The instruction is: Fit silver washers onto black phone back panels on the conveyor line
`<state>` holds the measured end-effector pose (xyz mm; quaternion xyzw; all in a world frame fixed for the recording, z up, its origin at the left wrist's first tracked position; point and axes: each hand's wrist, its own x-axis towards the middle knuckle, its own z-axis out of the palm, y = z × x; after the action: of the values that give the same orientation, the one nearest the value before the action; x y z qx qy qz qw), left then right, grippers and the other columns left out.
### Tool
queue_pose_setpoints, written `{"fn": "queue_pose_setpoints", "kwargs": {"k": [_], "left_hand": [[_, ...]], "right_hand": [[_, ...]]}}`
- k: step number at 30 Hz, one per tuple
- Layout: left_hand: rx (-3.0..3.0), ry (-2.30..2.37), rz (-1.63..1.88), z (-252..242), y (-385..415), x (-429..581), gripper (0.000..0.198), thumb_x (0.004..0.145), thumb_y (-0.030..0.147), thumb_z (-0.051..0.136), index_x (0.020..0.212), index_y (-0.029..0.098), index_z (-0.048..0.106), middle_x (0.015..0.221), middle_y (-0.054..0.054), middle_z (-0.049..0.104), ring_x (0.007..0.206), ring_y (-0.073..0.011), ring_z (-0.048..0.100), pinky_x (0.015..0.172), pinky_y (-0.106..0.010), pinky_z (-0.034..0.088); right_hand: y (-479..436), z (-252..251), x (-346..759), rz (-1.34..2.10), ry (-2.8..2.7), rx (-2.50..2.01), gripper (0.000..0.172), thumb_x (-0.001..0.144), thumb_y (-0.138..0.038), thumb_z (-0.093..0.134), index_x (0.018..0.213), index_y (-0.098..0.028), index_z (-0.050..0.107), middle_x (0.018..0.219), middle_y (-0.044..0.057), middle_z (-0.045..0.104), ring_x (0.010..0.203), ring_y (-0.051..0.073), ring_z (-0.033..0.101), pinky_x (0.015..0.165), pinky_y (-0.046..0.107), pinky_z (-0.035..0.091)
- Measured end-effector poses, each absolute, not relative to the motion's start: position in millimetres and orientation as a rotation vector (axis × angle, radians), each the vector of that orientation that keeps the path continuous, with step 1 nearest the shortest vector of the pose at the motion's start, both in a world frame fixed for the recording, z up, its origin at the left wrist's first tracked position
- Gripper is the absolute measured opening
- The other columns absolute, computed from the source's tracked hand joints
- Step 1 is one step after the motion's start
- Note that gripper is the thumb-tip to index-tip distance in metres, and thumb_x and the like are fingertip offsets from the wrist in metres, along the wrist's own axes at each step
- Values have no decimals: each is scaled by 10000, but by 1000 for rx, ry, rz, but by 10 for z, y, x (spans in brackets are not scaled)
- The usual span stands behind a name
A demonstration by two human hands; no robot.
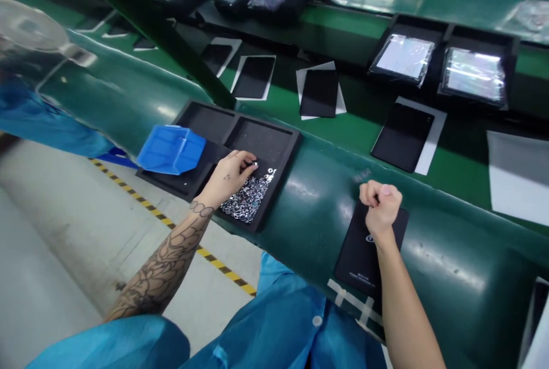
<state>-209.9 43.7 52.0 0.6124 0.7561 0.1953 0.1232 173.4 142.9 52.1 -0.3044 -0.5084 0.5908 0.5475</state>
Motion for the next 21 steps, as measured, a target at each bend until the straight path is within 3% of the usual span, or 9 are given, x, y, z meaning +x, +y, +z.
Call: {"fn": "queue_pose_setpoints", "kwargs": {"k": [4,13,18,21], "left_hand": [[1816,2161,516,513,481,-2147,75,963,279,626,970,207,647,943,-81,700,901,-271,691,893,-413,570],[1937,2294,312,685,481,-2016,230,1044,335,442,994,215,631,1017,-135,728,944,-328,698,892,-437,561],[1662,2358,670,976,383,-1637,176,1064,356,502,1099,214,602,993,-73,761,814,-247,722,742,-343,539],[1584,2132,937,1016,236,-1131,140,1068,340,549,1112,217,600,1039,-64,757,855,-205,738,738,-302,545]], "right_hand": [[1407,532,1748,1394,-1181,-730,647,984,-605,564,522,-260,270,479,-71,170,420,107,199,490,302,154],[1300,523,1664,1263,-1172,-769,683,999,-624,560,519,-248,253,485,-61,173,422,102,198,497,309,118],[1325,533,1633,1271,-1111,-790,674,1008,-613,536,523,-244,248,487,-64,158,421,102,192,496,309,123],[1304,524,1594,1193,-1136,-811,681,1013,-616,552,535,-242,245,498,-66,161,422,99,193,501,307,110]]}}
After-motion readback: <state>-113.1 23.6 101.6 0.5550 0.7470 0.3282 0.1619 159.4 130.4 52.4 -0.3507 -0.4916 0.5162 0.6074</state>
